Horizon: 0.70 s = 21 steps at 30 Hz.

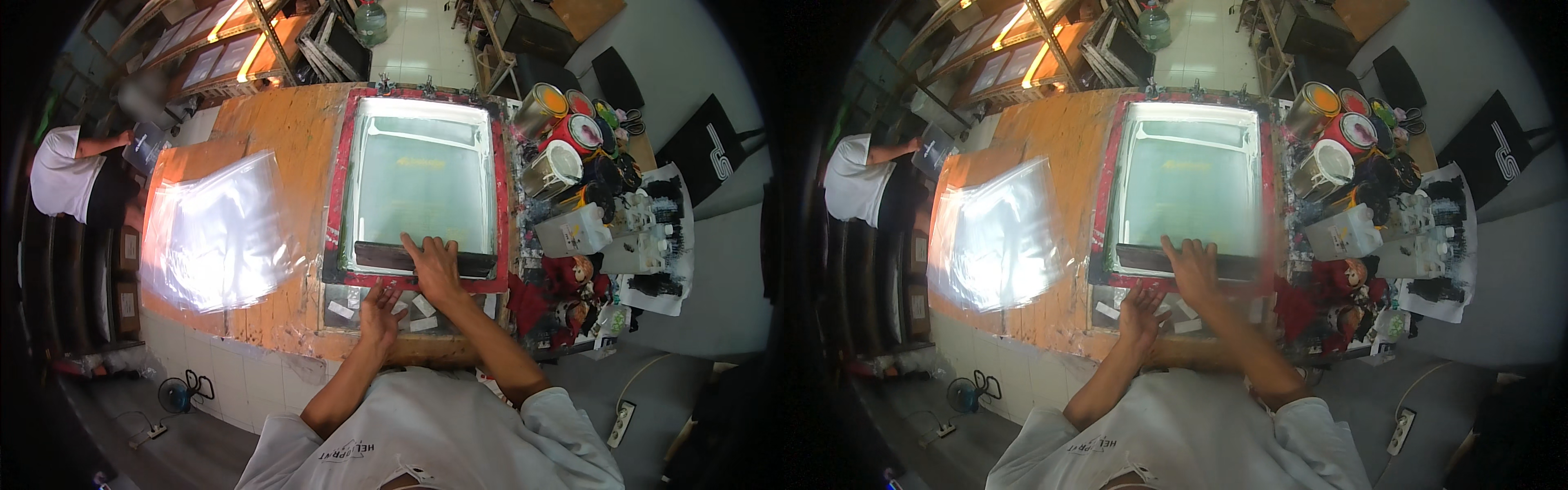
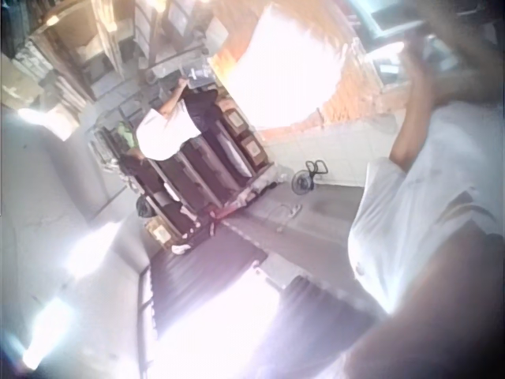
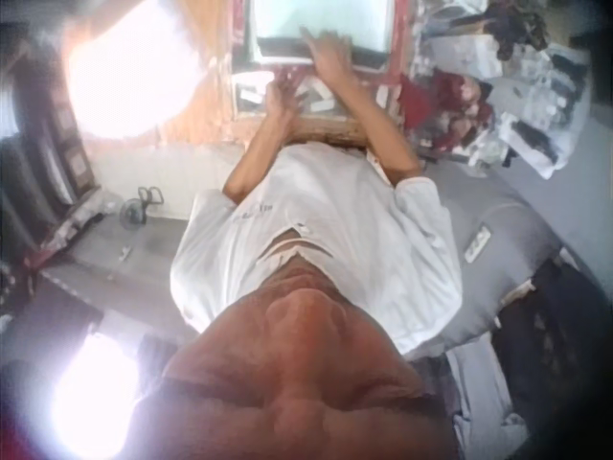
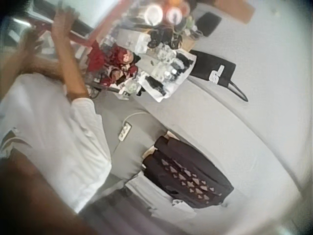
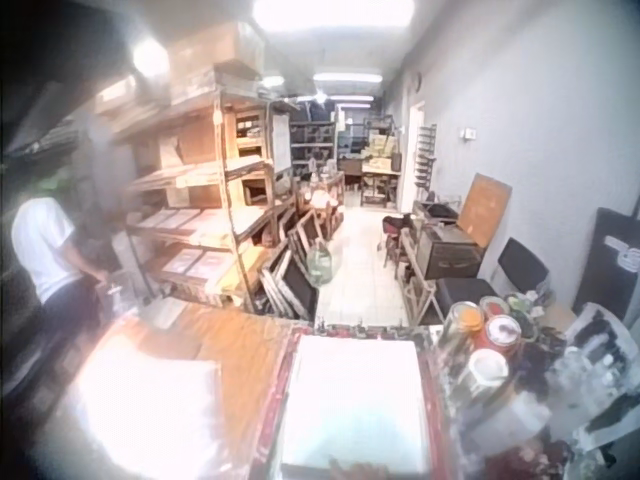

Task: The person performs screen printing on plastic sheets, using a squeegee to spread ink through a screen onto the material and then setting the printed sheets aside.

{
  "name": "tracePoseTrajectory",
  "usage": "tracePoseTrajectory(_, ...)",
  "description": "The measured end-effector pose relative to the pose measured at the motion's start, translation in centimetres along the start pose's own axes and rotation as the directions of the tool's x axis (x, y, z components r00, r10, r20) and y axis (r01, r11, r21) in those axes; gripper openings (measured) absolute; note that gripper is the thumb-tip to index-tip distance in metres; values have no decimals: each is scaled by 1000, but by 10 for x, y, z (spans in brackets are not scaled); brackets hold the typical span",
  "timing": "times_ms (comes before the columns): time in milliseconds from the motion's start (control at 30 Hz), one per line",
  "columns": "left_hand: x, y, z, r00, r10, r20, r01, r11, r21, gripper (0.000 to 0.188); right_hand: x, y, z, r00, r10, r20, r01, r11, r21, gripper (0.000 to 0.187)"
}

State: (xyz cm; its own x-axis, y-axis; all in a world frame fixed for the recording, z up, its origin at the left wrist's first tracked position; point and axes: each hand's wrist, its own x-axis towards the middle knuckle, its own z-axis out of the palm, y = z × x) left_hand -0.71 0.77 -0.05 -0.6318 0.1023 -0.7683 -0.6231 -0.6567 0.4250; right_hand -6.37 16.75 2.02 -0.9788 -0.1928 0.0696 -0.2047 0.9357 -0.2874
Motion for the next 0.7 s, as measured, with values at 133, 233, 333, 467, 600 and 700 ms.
tracePoseTrajectory(133,-1,2,5,1000,-11,-25,11,1000,24,76,4,-2,4,986,-62,-154,59,998,-21,72)
tracePoseTrajectory(233,-1,2,8,999,-17,-51,19,999,45,70,29,11,12,973,-84,-215,83,996,-12,70)
tracePoseTrajectory(333,-2,2,8,997,-18,-78,22,998,60,61,76,37,18,969,-83,-234,73,996,-51,66)
tracePoseTrajectory(467,-4,1,9,993,0,-119,3,1000,24,43,157,77,19,957,-78,-280,51,993,-102,66)
tracePoseTrajectory(600,-4,2,11,983,-12,-185,9,1000,-18,36,236,115,20,955,-62,-290,18,988,-153,76)
tracePoseTrajectory(700,-5,2,10,982,-12,-189,9,1000,-12,33,274,130,14,979,-34,-199,-6,980,-198,81)
